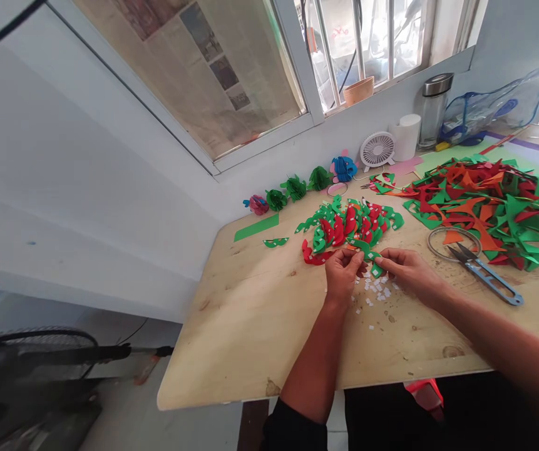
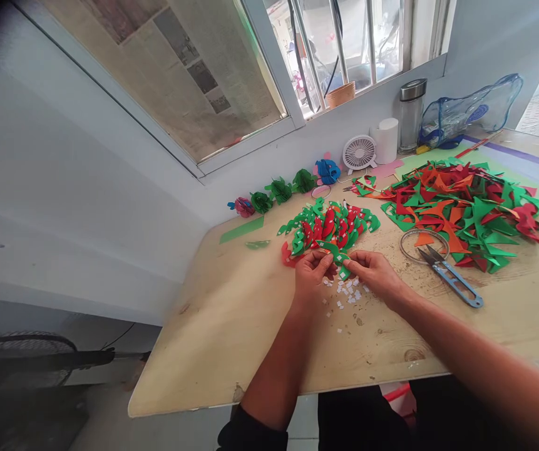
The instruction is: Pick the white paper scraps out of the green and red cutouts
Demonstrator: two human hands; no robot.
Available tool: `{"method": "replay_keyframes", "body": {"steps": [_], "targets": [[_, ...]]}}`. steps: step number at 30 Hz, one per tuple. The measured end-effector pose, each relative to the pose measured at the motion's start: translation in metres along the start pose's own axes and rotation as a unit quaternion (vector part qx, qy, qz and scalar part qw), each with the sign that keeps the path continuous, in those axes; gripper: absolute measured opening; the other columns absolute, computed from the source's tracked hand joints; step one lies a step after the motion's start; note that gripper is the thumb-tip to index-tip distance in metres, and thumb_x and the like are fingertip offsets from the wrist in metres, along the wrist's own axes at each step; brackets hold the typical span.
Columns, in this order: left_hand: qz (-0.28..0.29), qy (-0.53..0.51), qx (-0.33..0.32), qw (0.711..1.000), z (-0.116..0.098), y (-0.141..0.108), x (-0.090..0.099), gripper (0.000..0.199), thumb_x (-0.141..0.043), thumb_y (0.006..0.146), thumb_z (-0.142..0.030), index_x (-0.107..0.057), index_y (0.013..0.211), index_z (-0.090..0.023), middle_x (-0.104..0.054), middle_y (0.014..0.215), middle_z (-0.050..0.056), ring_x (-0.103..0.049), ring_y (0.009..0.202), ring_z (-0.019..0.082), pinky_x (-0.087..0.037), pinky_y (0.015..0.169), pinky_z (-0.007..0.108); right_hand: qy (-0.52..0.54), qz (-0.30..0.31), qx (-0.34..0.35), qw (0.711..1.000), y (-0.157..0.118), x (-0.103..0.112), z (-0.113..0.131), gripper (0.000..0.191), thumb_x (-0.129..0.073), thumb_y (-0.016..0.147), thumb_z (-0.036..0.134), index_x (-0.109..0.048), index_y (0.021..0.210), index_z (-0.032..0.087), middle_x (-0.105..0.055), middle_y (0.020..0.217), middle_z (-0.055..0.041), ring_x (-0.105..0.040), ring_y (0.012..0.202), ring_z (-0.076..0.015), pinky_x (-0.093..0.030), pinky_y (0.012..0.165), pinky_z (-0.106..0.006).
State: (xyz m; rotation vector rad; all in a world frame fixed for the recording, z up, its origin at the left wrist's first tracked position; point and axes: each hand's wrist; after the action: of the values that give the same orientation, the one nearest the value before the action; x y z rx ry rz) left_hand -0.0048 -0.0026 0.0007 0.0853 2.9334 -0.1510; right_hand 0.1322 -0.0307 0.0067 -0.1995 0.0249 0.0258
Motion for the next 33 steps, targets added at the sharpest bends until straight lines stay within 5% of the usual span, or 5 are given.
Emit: {"method": "replay_keyframes", "body": {"steps": [13, 25, 33], "targets": [[0.083, -0.018, 0.064, 0.994, 0.001, -0.005, -0.004, 0.040, -0.076, 0.054, -0.046, -0.056, 0.068, -0.014, -0.059, 0.058, -0.001, -0.058, 0.051, 0.012, -0.044, 0.043, 0.021, 0.086, -0.020, -0.008, 0.996, 0.002, 0.005, -0.007, 0.040, -0.075, 0.057, 0.055, -0.063, 0.066, 0.018, -0.055, 0.056, 0.0031, -0.041, 0.049, -0.0086, -0.029, 0.047, -0.023], [0.091, -0.037, -0.020, 0.995, 0.004, -0.008, -0.007, 0.034, -0.080, 0.054, -0.034, -0.055, 0.065, -0.014, -0.063, 0.065, -0.001, -0.056, 0.055, 0.008, -0.048, 0.054, 0.023, 0.225, 0.050, -0.023, 0.973, 0.006, 0.009, -0.012, 0.021, -0.078, 0.064, 0.039, -0.070, 0.071, 0.021, -0.065, 0.073, 0.0001, -0.053, 0.068, -0.0119, -0.041, 0.062, -0.024], [0.107, -0.012, -0.028, 0.994, 0.005, -0.008, -0.006, 0.037, -0.079, 0.056, -0.042, -0.059, 0.071, -0.015, -0.065, 0.067, 0.001, -0.059, 0.056, 0.010, -0.050, 0.056, 0.024, 0.238, 0.057, -0.016, 0.969, 0.005, 0.010, -0.010, 0.021, -0.075, 0.067, 0.040, -0.068, 0.070, 0.021, -0.064, 0.071, -0.0008, -0.056, 0.070, -0.0149, -0.045, 0.069, -0.029]]}}
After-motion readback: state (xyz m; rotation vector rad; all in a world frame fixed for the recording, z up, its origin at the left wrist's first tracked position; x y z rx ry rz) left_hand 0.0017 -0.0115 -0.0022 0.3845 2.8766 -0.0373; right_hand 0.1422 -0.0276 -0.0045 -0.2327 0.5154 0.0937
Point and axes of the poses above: each hand's wrist, its own y-axis towards the middle knuckle, its own x-axis out of the back of the hand, z = x × y
